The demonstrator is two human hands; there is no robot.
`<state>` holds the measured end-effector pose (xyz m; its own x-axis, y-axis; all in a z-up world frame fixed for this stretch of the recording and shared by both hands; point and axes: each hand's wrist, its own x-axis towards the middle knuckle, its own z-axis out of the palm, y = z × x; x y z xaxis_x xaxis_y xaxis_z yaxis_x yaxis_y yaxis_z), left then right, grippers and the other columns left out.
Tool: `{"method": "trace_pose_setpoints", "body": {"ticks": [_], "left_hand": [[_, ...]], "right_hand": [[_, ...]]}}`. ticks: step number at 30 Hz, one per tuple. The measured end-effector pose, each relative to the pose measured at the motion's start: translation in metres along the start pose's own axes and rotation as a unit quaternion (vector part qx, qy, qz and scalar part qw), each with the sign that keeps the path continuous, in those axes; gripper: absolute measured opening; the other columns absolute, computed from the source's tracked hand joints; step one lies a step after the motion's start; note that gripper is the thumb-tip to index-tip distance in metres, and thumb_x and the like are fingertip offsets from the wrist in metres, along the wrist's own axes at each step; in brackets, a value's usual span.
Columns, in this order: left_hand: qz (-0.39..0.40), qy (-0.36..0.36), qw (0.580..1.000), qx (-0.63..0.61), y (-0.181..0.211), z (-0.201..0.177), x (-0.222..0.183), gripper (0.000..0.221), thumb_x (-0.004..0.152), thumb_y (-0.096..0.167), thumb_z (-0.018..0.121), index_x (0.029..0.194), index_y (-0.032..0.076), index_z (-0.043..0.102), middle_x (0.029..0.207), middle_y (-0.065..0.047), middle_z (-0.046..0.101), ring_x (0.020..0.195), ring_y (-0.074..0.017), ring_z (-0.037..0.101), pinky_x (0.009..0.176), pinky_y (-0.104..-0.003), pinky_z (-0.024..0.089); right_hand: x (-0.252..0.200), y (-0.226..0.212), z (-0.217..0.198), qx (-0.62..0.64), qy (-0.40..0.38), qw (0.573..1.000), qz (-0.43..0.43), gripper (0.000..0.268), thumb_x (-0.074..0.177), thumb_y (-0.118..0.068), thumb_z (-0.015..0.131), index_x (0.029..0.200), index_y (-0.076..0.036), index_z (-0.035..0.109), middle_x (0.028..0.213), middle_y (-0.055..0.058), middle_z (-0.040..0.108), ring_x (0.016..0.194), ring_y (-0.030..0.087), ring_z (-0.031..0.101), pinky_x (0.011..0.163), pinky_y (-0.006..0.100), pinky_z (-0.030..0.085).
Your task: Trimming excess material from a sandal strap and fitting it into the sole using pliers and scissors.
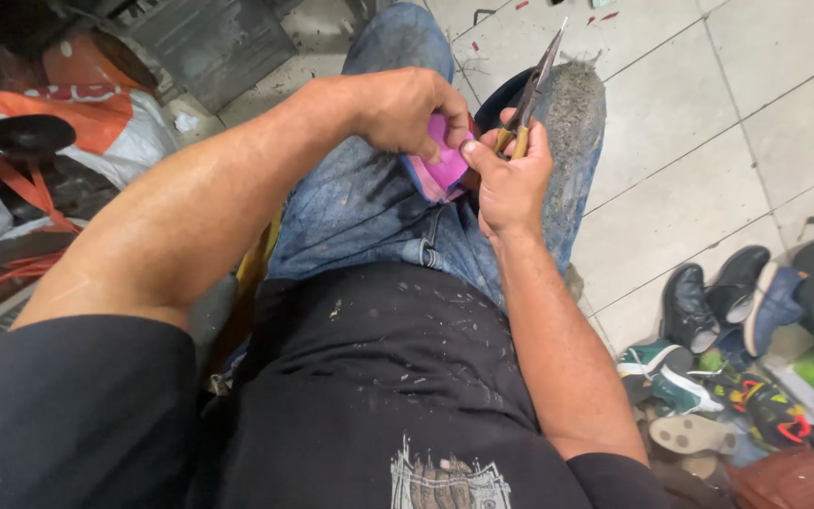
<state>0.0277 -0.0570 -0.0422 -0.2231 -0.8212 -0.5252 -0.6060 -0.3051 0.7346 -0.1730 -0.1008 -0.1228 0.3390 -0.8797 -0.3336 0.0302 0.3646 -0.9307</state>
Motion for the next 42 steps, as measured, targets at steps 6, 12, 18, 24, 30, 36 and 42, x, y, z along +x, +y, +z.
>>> {"method": "trace_pose_setpoints", "body": {"ticks": [6, 12, 18, 24, 30, 36, 42], "left_hand": [[0.006, 0.012, 0.999, -0.031, -0.006, -0.002, 0.009, 0.018, 0.082, 0.013, 0.083, 0.092, 0.024, 0.073, 0.099, 0.008, 0.071, 0.089, -0.0116, 0.061, 0.075, -0.03, 0.048], [0.014, -0.008, 0.999, -0.041, -0.003, -0.003, 0.007, 0.019, 0.082, 0.01, 0.083, 0.094, 0.022, 0.073, 0.111, 0.007, 0.074, 0.099, -0.0109, 0.067, 0.081, -0.029, 0.052], [0.02, -0.013, 0.998, -0.054, -0.003, -0.003, 0.003, 0.017, 0.082, 0.013, 0.082, 0.095, 0.022, 0.075, 0.114, 0.007, 0.074, 0.106, -0.0127, 0.066, 0.089, -0.031, 0.051], [0.012, -0.018, 0.997, -0.07, 0.004, -0.004, -0.002, 0.016, 0.085, 0.014, 0.08, 0.096, 0.024, 0.075, 0.119, 0.008, 0.076, 0.121, -0.0114, 0.066, 0.101, -0.034, 0.05], [0.022, -0.017, 0.997, -0.075, 0.001, -0.002, -0.001, 0.016, 0.087, 0.011, 0.075, 0.095, 0.024, 0.075, 0.115, 0.009, 0.076, 0.12, -0.0107, 0.066, 0.1, -0.032, 0.051], [0.05, -0.005, 0.995, -0.084, -0.007, 0.003, 0.003, 0.018, 0.086, 0.007, 0.074, 0.095, 0.023, 0.075, 0.104, 0.01, 0.076, 0.1, -0.0079, 0.067, 0.088, -0.028, 0.052], [0.062, -0.006, 0.994, -0.088, -0.005, 0.004, 0.002, 0.017, 0.087, 0.006, 0.071, 0.095, 0.021, 0.074, 0.106, 0.007, 0.077, 0.101, -0.0083, 0.07, 0.088, -0.028, 0.055]], "right_hand": [[-0.036, -0.082, -0.04, -0.338, -0.109, 0.93, -0.09, 0.05, 0.096, -0.026, 0.065, 0.138, -0.003, 0.049, 0.09, 0.0, 0.057, 0.073, 0.01, 0.054, 0.063, 0.026, 0.049], [-0.069, -0.133, -0.105, -0.609, -0.258, 0.679, -0.321, 0.04, 0.098, -0.026, 0.074, 0.135, -0.01, 0.07, 0.112, 0.011, 0.072, 0.074, 0.02, 0.065, 0.073, 0.036, 0.054], [-0.064, -0.127, -0.093, -0.761, -0.196, 0.508, -0.352, 0.042, 0.092, -0.054, 0.072, 0.13, -0.037, 0.07, 0.102, -0.002, 0.063, 0.078, 0.024, 0.069, 0.045, 0.041, 0.053], [-0.059, -0.136, -0.071, -0.811, -0.236, 0.466, -0.262, 0.051, 0.094, -0.062, 0.059, 0.14, -0.04, 0.06, 0.106, 0.003, 0.063, 0.082, 0.031, 0.07, 0.045, 0.049, 0.058], [-0.06, -0.138, -0.068, -0.809, -0.237, 0.438, -0.313, 0.049, 0.096, -0.061, 0.058, 0.138, -0.037, 0.06, 0.102, 0.002, 0.063, 0.078, 0.027, 0.07, 0.041, 0.043, 0.056], [-0.059, -0.137, -0.066, -0.817, -0.24, 0.45, -0.271, 0.049, 0.095, -0.064, 0.055, 0.138, -0.04, 0.061, 0.103, 0.003, 0.064, 0.08, 0.029, 0.071, 0.043, 0.047, 0.059], [-0.051, -0.15, -0.053, -0.813, -0.275, 0.493, -0.145, 0.046, 0.097, -0.06, 0.047, 0.138, -0.044, 0.061, 0.103, 0.004, 0.066, 0.091, 0.034, 0.071, 0.059, 0.055, 0.061]]}}
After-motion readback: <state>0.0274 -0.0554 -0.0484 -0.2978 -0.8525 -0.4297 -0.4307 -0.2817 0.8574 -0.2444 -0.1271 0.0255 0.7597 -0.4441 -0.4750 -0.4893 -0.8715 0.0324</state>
